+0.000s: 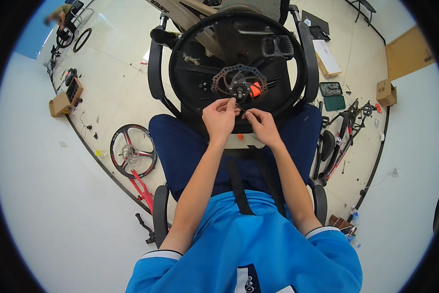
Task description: The person assembles a bicycle disc brake rotor onto a hub by hand, inserting and tightening multiple small bolts. The person repeatedly adjusts the rotor and bolts to secure the assembly.
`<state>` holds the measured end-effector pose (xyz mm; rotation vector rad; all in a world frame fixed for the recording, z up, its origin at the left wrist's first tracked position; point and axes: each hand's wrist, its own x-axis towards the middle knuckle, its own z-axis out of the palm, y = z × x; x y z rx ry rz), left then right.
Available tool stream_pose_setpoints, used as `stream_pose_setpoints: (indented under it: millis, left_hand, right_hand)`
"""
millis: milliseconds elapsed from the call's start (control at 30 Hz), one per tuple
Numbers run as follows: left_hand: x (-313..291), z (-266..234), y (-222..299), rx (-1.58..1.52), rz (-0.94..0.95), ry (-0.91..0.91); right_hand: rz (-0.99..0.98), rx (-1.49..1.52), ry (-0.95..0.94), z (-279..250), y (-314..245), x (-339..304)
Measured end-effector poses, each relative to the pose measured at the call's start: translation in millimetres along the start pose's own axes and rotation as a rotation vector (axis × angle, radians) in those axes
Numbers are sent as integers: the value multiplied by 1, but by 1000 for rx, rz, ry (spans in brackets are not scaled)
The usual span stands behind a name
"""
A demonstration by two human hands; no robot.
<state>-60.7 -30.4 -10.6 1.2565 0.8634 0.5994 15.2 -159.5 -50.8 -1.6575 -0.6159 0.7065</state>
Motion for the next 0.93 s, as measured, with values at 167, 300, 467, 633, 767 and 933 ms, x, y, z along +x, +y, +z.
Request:
stream_pose_setpoints:
  millis: [167,300,467,633,767,933]
  left_hand:
    - [4,-1,10,320,288,61]
    - [10,-5,8,471,510,78]
    - [13,-8,6,615,676,69]
    - [14,-7,3,677,716,77]
    - [16,-8,2,803,853,87]
    - [16,-8,2,755,726,84]
  right_hand:
    - [208,514,-109,28,7,7]
    - [191,542,-44,58,14,12]
    - [153,532,-1,73,10,12]
    - [80,482,-31,76,12,17]
    - [81,516,-29,85,13,20]
    - [163,489,-11,87,6,21]
